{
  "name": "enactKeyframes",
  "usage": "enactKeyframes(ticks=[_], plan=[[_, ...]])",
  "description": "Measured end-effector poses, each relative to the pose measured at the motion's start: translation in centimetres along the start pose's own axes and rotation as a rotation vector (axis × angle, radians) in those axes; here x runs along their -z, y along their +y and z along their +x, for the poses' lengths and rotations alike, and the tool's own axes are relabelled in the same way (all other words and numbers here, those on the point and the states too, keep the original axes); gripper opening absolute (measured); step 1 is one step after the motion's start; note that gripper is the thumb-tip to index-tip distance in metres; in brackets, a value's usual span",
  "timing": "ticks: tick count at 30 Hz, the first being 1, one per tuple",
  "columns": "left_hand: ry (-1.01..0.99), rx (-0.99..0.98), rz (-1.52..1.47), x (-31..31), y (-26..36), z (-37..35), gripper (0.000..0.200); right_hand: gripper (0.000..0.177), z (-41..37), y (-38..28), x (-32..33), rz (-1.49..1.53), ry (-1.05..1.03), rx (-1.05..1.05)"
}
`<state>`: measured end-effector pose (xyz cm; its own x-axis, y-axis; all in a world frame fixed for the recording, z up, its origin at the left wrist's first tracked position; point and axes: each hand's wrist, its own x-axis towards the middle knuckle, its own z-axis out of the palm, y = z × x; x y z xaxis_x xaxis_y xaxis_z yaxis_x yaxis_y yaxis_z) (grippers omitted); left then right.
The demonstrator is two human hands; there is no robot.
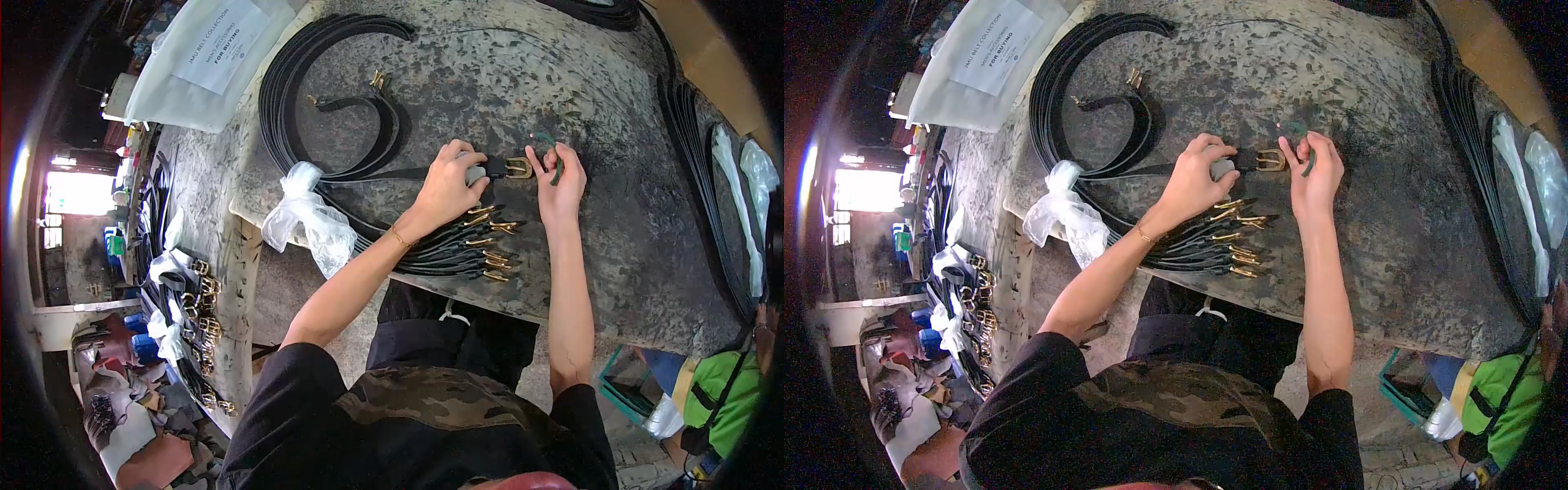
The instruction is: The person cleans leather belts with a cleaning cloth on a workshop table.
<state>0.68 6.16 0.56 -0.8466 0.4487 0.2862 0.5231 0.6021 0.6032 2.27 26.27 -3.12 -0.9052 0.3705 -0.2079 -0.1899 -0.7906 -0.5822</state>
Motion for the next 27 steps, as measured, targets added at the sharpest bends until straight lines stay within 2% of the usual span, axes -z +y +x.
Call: enactKeyframes(ticks=[6,8,12,14,24,27], plan=[[0.003,0.09,-0.117,0.0,-0.2,-0.6,0.028,0.009,-0.4,-0.3,-0.7,-0.024,0.012,-0.007],[0.12,0.06,0.028,-0.3,-0.1,-1.0,0.029,0.017,-0.7,-0.6,-1.3,-0.071,0.028,-0.01],[0.112,0.044,0.028,-0.4,-0.5,-1.3,0.03,0.018,-0.3,-0.4,-0.7,-0.063,0.017,-0.019],[0.093,0.019,0.033,-0.3,-0.5,-1.2,0.031,0.007,0.1,0.0,0.1,-0.039,-0.038,0.01],[0.085,0.017,0.016,-0.3,-0.4,-1.2,0.03,0.007,-0.1,-0.5,-0.2,-0.096,-0.031,0.014],[0.09,-0.011,0.02,-0.2,-0.4,-1.3,0.029,0.008,-0.3,-1.1,-1.0,-0.142,-0.041,0.074]])
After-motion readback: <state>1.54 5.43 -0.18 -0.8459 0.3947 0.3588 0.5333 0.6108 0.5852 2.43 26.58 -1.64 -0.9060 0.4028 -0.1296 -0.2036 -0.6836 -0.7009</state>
